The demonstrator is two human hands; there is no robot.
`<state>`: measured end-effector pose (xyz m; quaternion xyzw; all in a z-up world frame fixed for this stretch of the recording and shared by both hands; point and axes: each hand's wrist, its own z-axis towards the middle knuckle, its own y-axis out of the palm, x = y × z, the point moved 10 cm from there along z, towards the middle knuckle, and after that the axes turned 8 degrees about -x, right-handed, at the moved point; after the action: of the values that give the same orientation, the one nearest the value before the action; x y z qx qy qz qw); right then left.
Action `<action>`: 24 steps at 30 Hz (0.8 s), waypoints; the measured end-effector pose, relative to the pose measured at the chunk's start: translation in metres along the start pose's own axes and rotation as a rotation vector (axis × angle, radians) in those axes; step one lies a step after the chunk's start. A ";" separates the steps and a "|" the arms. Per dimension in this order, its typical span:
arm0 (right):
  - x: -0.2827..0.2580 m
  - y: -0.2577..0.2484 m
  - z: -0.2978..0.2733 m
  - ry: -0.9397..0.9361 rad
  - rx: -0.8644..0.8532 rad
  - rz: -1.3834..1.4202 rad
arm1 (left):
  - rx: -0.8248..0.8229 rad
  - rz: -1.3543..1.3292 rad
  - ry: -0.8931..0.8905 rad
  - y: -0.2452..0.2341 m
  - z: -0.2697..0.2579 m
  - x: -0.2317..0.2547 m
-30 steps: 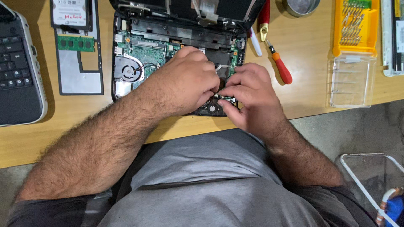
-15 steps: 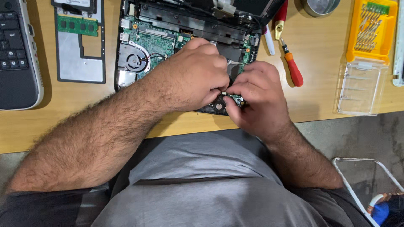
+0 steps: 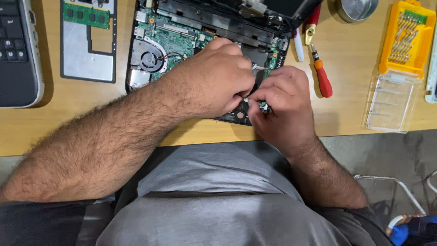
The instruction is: The person uses a screwdriver to remove screws from the internal components of a disassembled laptop. They then use their hands to disconnect ribbon cables and other connectors from the motherboard, carefully manipulating the wires and components within the chassis.
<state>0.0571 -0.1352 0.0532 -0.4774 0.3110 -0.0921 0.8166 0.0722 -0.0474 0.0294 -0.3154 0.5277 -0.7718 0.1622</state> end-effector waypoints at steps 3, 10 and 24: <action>-0.003 0.001 0.004 0.023 -0.012 -0.010 | -0.044 0.035 -0.007 0.005 0.001 0.000; 0.000 0.005 0.004 0.054 -0.064 -0.005 | -0.058 0.094 -0.043 0.008 0.001 -0.002; -0.004 0.005 0.006 -0.028 -0.124 -0.005 | -0.049 0.038 -0.033 0.011 0.001 -0.005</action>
<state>0.0564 -0.1266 0.0531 -0.5292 0.3036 -0.0679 0.7894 0.0763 -0.0492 0.0183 -0.3220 0.5498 -0.7500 0.1777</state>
